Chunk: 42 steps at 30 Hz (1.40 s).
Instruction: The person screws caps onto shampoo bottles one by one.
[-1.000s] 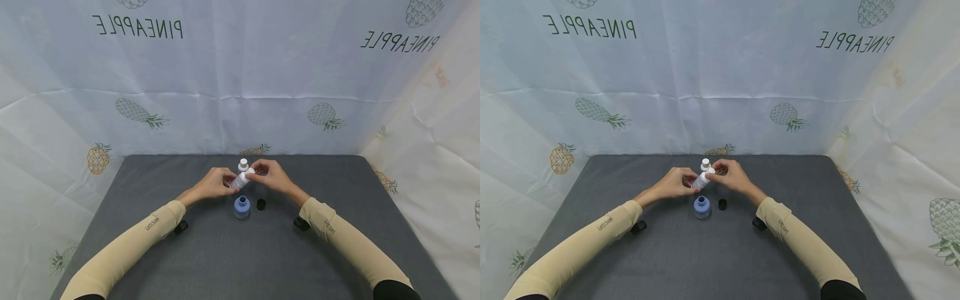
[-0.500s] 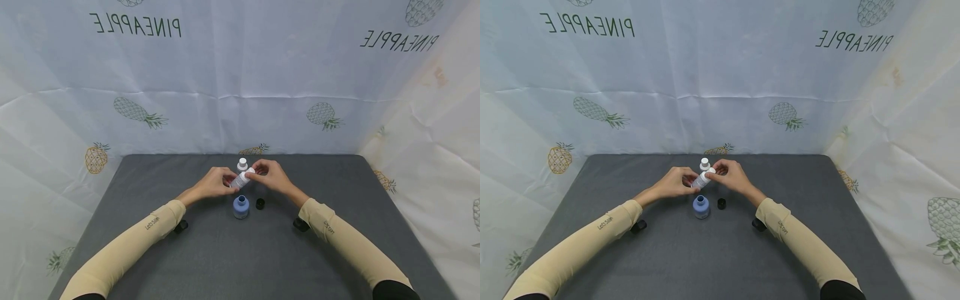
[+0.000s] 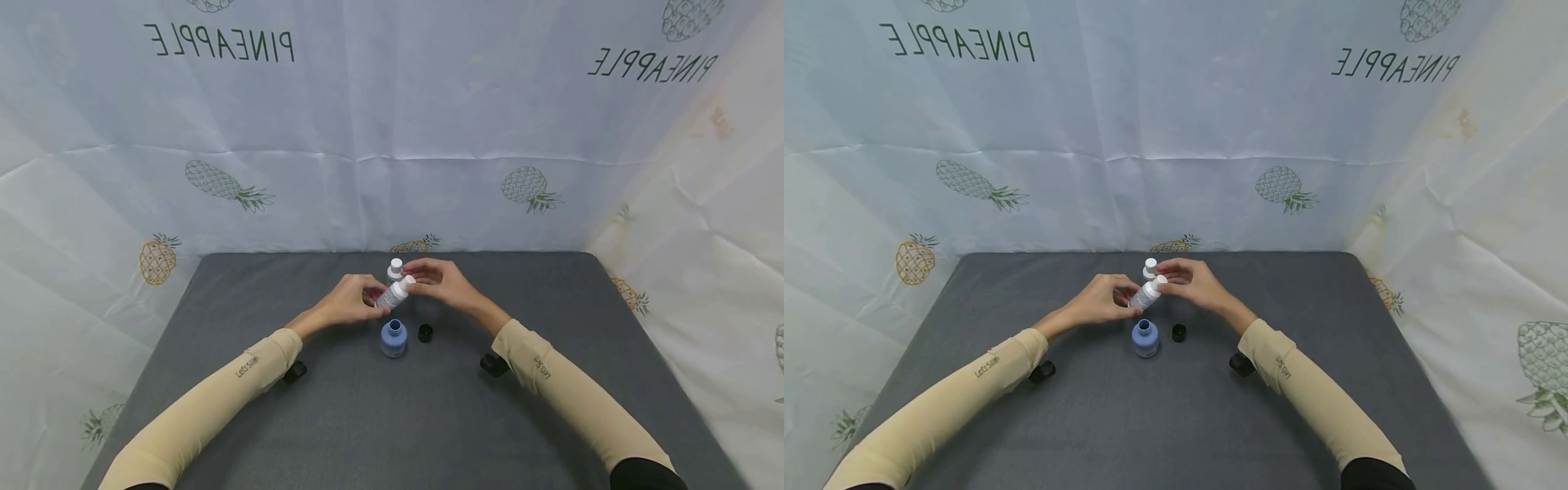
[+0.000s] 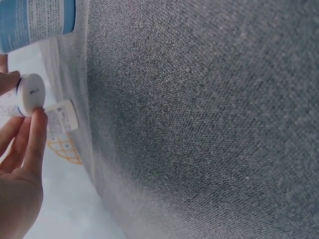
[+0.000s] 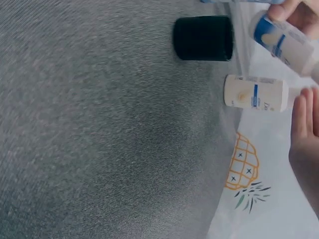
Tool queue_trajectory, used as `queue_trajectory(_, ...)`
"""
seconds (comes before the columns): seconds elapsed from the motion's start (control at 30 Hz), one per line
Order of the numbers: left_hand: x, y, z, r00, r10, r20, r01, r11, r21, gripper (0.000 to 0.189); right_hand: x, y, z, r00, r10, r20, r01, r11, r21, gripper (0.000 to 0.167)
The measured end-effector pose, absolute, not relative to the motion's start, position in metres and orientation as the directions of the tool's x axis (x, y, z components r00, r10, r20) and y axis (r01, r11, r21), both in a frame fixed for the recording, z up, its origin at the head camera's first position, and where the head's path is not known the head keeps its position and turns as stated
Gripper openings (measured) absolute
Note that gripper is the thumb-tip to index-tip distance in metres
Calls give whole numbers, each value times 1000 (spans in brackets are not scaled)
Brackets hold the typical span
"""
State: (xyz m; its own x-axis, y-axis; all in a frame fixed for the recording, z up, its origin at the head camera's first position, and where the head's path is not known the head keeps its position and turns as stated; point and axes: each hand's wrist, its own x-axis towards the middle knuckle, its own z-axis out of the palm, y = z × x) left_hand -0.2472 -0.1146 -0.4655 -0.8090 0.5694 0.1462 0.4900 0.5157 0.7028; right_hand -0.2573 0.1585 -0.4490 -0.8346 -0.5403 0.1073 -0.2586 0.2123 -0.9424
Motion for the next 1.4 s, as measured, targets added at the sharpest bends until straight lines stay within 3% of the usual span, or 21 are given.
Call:
queue_trajectory(0.13,-246,-115,-466,-804,576,144,490,507,709,32,-259,162,-448,-791,-601,112,-243,141,-960,46)
queue_trajectory(0.43,-245,-115,-465,-810,570,136,477,506,719,32,-262,163,-448,-762,-630,146,-335,191,-923,40)
queue_trajectory(0.87,-247,-114,-462,-820,554,142,471,513,718,31,-261,157,-448,-831,-526,183,-406,347,-845,32)
queue_trajectory(1.13,-247,-114,-463,-814,559,159,488,508,710,31,-258,151,-450,-884,-437,169,-368,424,-827,27)
queue_trajectory(1.4,-247,-112,-463,-819,553,153,482,519,706,32,-258,150,-452,-896,-410,171,-362,450,-816,26)
